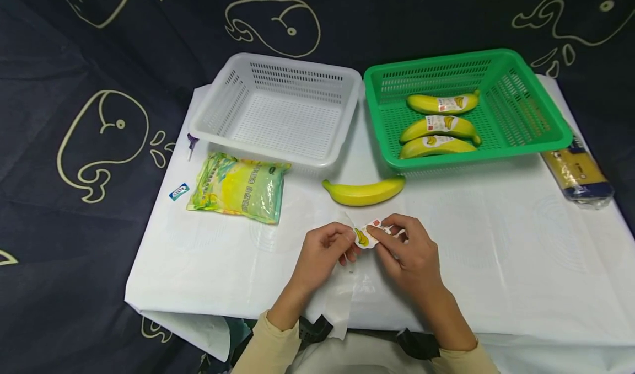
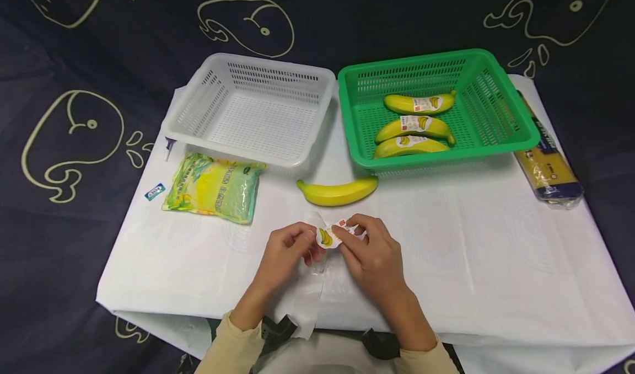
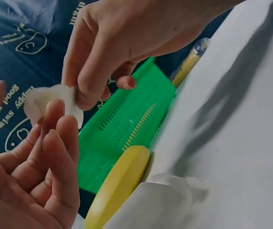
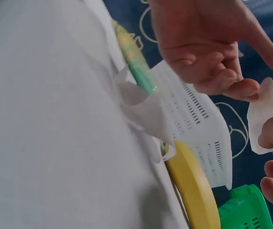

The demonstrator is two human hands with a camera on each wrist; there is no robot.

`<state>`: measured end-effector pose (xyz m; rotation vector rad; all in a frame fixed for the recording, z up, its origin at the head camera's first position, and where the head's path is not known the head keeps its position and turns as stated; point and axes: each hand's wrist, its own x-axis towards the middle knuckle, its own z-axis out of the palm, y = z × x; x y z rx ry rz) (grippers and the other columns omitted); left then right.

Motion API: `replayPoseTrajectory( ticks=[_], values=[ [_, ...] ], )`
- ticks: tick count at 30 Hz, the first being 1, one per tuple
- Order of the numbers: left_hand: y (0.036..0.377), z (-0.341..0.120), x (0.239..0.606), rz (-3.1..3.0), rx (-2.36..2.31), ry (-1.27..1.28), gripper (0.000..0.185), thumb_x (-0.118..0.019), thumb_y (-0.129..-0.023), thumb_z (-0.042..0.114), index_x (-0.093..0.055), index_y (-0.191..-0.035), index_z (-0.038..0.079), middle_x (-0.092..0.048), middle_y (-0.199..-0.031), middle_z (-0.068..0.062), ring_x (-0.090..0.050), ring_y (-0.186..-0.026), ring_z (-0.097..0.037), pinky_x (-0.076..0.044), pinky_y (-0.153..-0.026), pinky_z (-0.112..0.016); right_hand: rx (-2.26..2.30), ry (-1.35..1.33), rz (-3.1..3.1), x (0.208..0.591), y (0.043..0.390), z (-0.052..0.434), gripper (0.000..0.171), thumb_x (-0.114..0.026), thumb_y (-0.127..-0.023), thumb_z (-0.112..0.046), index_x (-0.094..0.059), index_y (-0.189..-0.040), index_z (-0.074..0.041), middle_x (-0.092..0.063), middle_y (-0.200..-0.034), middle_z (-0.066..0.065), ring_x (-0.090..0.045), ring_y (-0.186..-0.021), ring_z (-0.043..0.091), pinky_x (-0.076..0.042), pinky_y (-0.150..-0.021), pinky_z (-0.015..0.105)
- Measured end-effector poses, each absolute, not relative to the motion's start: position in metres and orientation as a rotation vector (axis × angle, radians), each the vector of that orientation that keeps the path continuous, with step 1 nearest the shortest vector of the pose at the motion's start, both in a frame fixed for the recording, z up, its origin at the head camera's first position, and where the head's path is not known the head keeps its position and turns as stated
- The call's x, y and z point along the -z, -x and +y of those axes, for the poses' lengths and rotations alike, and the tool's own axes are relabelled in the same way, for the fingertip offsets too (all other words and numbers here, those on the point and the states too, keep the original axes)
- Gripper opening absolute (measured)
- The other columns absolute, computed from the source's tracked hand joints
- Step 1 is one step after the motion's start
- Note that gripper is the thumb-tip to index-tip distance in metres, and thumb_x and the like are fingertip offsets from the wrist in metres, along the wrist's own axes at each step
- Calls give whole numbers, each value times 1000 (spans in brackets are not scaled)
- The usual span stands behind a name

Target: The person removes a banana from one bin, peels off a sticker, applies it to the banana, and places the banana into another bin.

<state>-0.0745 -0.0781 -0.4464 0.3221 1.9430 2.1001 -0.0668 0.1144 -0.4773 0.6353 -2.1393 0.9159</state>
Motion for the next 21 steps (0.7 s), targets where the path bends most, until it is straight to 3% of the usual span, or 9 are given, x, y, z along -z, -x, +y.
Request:
replayPoseTrajectory(
  ticks=[3, 7, 11, 14, 17, 21],
  values=[
    [77, -78, 458, 1987, -2052, -259, 12, -67, -90, 9, -67, -90, -2, -67, -75, -24, -63, -59, -32, -50, -50, -31, -864, -642, -2152, 481, 67, 116, 21, -57, -87, -10, -77, -96, -9, -63, -98, 16, -56, -73, 27, -47, -55, 38],
    [80, -80, 473, 2107, -1995, -229, 12, -72, -87, 13, -69, -90, 2, -68, -74, -13, -65, -60, -28, -50, -50, -27, -1001, -647, -2264, 478, 66, 122, 31, -55, -83, -4, -73, -108, -7, -60, -111, 15, -58, -85, 27, -49, -61, 35],
    [87, -84, 479, 2281, -1903, -266, 10, -73, -86, 15, -70, -89, 7, -68, -74, 0, -65, -59, -21, -52, -54, -29, -1509, -549, -2471, 469, 68, 133, 51, -53, -86, 6, -55, -135, -11, -57, -123, 9, -60, -96, 25, -50, -69, 28],
    [95, -88, 480, 2436, -1752, -341, 8, -74, -86, 18, -70, -89, 11, -66, -73, 8, -63, -60, -11, -51, -55, -26, -1813, -350, -2579, 457, 72, 136, 52, -56, -93, 3, -45, -141, -12, -61, -117, 7, -62, -92, 26, -51, -66, 29],
    [105, -89, 479, 2548, -1596, -450, 8, -74, -87, 21, -70, -88, 14, -65, -73, 13, -60, -61, -3, -49, -56, -23, -1838, -252, -2629, 446, 79, 133, 43, -62, -93, -4, -49, -133, -5, -64, -103, 10, -63, -82, 26, -52, -62, 30],
    [120, -88, 478, 2583, -1530, -550, 10, -73, -87, 24, -70, -88, 14, -65, -74, 14, -57, -62, -2, -48, -57, -23, -1667, -290, -2600, 450, 91, 132, 26, -70, -86, -1, -55, -108, -2, -63, -88, 7, -59, -71, 20, -49, -58, 23]
  ],
)
